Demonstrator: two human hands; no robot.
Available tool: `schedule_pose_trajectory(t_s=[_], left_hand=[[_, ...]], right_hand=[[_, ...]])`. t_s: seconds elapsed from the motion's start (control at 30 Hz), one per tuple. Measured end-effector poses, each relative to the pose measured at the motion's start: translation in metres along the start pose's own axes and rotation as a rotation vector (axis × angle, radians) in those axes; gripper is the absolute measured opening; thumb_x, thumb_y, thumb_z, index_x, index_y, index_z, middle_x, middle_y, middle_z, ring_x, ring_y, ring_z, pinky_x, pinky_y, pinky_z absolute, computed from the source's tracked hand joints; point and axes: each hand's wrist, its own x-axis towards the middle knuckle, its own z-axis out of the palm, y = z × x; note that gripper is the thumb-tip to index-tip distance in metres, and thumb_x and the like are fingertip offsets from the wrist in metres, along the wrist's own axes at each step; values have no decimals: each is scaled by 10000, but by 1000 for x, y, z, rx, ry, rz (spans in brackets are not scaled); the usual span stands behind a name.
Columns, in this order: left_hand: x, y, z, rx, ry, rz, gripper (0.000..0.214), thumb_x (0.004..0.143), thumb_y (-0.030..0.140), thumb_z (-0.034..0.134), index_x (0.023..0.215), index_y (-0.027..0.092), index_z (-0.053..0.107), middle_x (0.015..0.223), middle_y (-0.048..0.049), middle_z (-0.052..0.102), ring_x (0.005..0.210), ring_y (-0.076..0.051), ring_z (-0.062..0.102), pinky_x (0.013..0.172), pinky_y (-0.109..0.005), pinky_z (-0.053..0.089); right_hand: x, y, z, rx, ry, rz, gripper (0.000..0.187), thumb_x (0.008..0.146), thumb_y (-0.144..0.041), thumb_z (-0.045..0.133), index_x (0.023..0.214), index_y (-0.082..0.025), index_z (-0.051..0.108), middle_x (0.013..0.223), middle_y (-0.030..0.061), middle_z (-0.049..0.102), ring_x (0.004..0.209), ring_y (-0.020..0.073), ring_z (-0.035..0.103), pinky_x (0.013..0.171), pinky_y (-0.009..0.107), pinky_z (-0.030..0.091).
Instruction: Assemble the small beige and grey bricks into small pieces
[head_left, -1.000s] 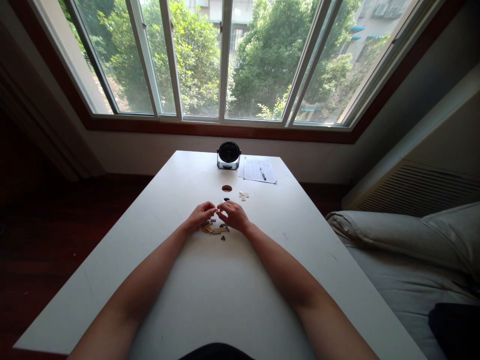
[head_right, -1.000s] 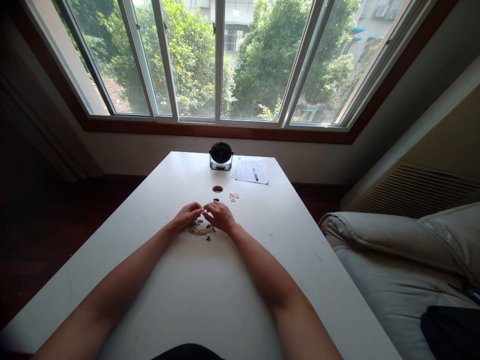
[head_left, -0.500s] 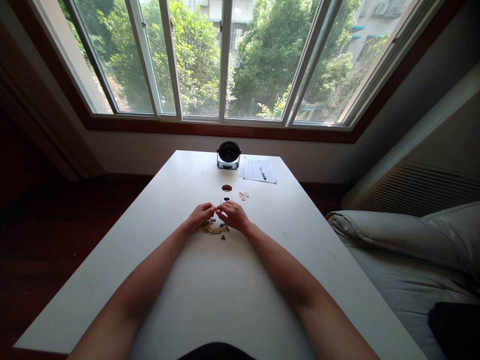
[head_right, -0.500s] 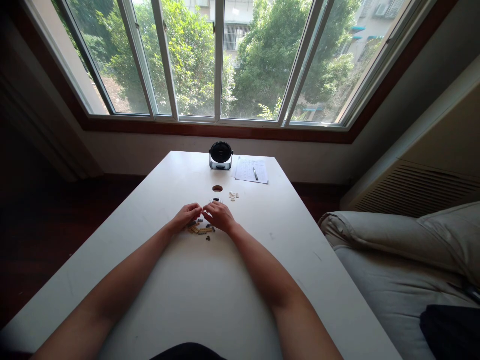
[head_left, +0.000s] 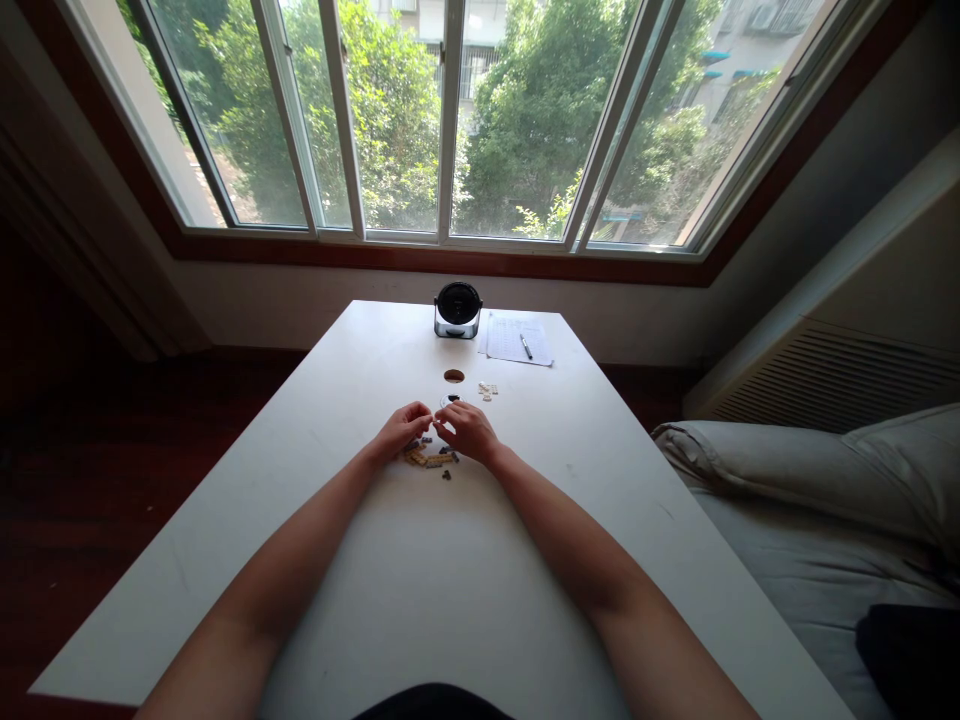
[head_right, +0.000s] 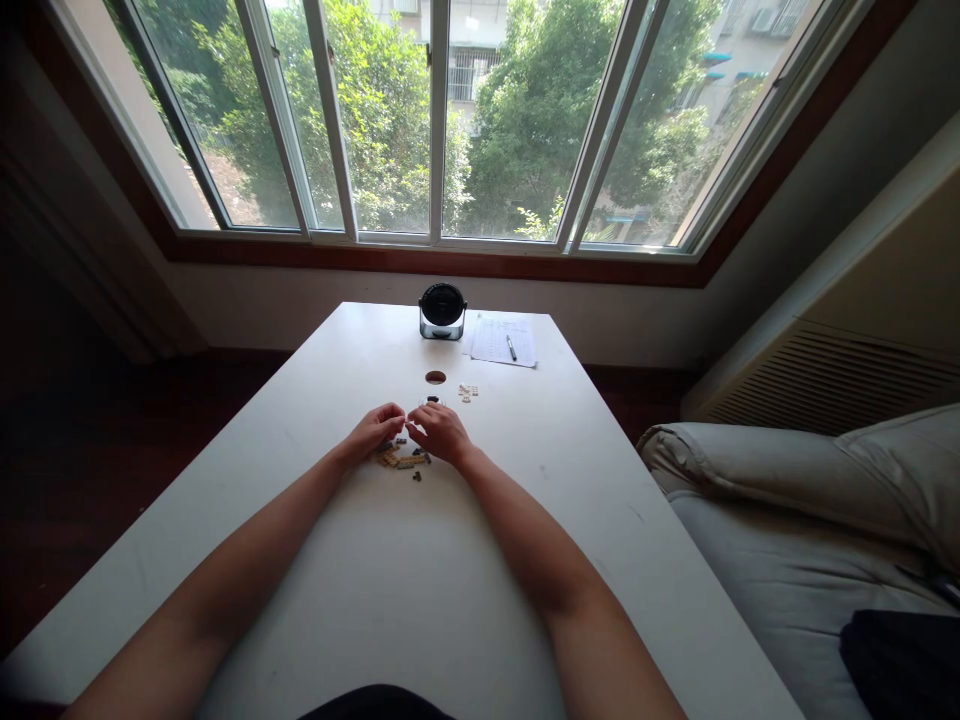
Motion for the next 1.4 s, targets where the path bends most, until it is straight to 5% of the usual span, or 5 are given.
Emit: schedule_pose_trajectory(t_s=[0.97, 1.23, 1.4], left_hand=[[1, -4, -1, -54, 28, -49, 337, 807, 478, 701, 781, 160, 590, 643, 17, 523, 549, -79, 442, 484, -197, 355], [6, -8, -7, -313, 94, -93, 312, 788, 430, 705, 775, 175, 527, 710, 12, 544, 557, -66, 444, 493, -181, 370], [8, -10, -4, -435, 145, -70, 298, 773, 412, 698, 788, 185, 506, 713, 19, 527, 585, -77, 463, 546, -197, 413]], right_hand=[[0, 1, 1, 43, 44, 60, 65, 944, -258, 577, 935, -228, 634, 852, 40, 677, 820, 191, 592, 749, 306, 448], [-11, 42, -10, -37, 285, 463, 167, 979, -327, 500, 926, -216, 613, 840, 59, 657, 824, 218, 571, 753, 334, 440], [-28, 83, -20, -243, 187, 842, 173, 918, -346, 542, 842, -207, 611, 859, 88, 632, 866, 243, 536, 736, 331, 404]])
